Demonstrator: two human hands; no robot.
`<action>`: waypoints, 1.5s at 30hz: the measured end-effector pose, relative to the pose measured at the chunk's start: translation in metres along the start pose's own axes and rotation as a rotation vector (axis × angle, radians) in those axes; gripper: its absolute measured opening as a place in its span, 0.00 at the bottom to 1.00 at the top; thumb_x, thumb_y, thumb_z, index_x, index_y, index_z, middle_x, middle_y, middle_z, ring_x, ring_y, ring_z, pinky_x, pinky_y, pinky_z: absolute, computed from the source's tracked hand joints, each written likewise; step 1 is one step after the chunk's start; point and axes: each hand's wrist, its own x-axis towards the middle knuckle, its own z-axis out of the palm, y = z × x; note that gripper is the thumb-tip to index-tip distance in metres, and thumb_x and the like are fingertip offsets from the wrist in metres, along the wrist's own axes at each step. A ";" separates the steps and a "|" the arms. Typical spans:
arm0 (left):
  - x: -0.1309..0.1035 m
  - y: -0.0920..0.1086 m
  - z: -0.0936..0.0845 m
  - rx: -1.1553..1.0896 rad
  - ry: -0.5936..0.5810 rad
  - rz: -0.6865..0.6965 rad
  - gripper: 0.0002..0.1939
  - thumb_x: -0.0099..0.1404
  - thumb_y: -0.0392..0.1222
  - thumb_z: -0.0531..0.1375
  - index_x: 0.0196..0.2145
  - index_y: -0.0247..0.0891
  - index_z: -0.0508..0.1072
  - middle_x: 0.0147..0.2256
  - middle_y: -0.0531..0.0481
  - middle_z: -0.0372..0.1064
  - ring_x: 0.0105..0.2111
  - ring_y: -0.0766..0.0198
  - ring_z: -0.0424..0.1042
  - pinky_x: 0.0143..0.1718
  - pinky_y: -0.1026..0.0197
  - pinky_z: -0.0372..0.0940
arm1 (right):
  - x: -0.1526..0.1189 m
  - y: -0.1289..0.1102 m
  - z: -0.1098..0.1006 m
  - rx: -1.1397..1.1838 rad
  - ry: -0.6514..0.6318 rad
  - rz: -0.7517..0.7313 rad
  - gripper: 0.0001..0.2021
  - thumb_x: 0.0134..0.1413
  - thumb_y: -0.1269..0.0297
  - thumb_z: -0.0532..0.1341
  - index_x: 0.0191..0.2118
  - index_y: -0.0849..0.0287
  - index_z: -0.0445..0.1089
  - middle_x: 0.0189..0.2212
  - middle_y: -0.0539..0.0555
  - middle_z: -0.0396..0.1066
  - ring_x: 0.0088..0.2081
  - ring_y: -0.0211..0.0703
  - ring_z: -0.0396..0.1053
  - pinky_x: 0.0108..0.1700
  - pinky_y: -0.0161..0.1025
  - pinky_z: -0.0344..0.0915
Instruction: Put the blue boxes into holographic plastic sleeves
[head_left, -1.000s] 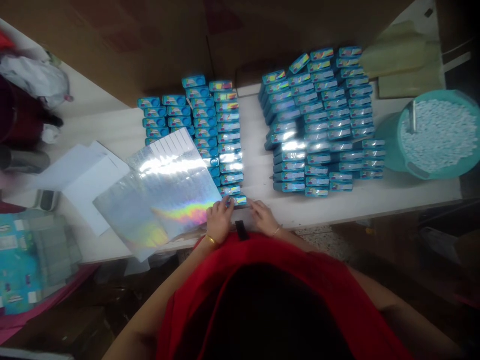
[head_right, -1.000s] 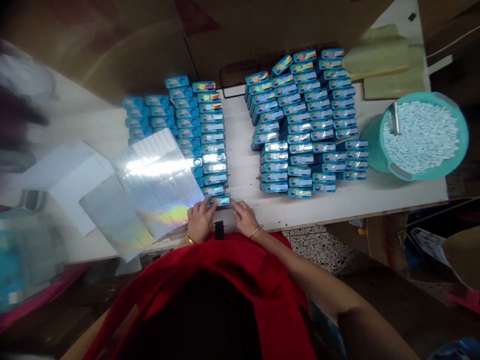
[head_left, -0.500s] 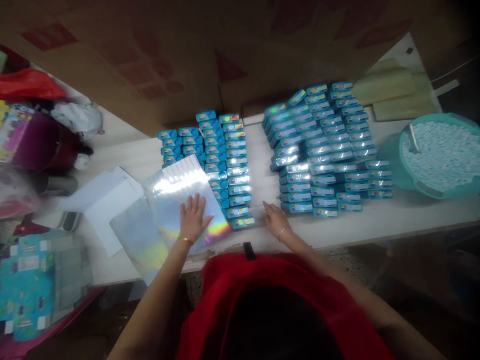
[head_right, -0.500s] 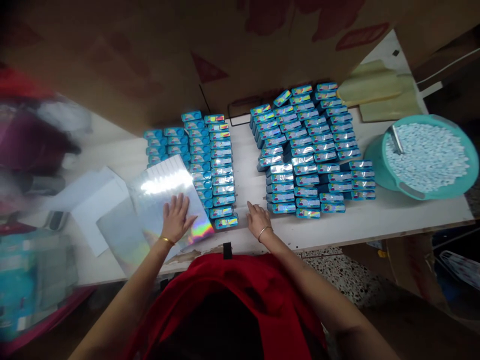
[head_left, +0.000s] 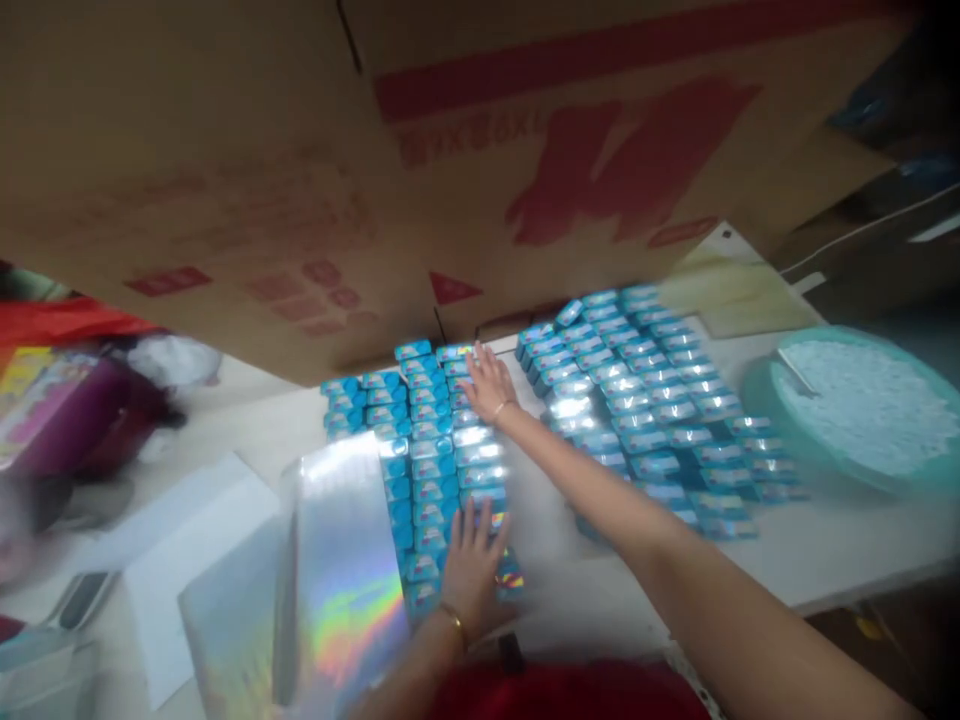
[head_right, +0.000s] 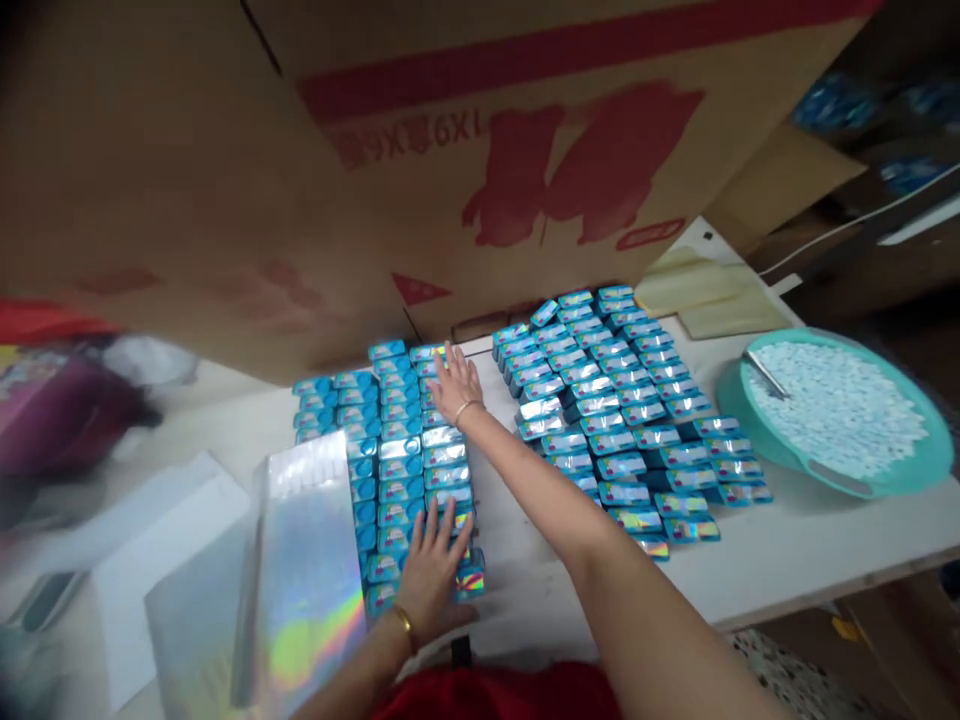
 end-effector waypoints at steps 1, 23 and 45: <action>0.005 0.001 0.004 0.013 -0.007 -0.017 0.58 0.42 0.63 0.67 0.66 0.46 0.48 0.68 0.39 0.33 0.66 0.34 0.33 0.63 0.33 0.40 | 0.018 -0.003 0.007 -0.011 -0.020 -0.009 0.29 0.66 0.54 0.45 0.68 0.62 0.45 0.69 0.60 0.36 0.69 0.54 0.31 0.66 0.55 0.37; 0.059 0.039 0.009 -0.062 0.027 0.062 0.49 0.52 0.50 0.64 0.67 0.38 0.48 0.68 0.36 0.29 0.66 0.32 0.30 0.63 0.32 0.36 | 0.037 0.050 0.022 -0.147 0.008 -0.142 0.24 0.65 0.58 0.48 0.64 0.53 0.56 0.68 0.54 0.45 0.69 0.55 0.32 0.66 0.56 0.38; 0.136 -0.016 -0.005 -0.914 0.681 -0.543 0.32 0.65 0.51 0.55 0.62 0.34 0.53 0.65 0.35 0.46 0.66 0.51 0.46 0.66 0.47 0.44 | -0.241 0.040 -0.003 -0.116 -0.123 -0.140 0.34 0.59 0.51 0.55 0.67 0.62 0.50 0.65 0.61 0.51 0.67 0.59 0.40 0.65 0.59 0.45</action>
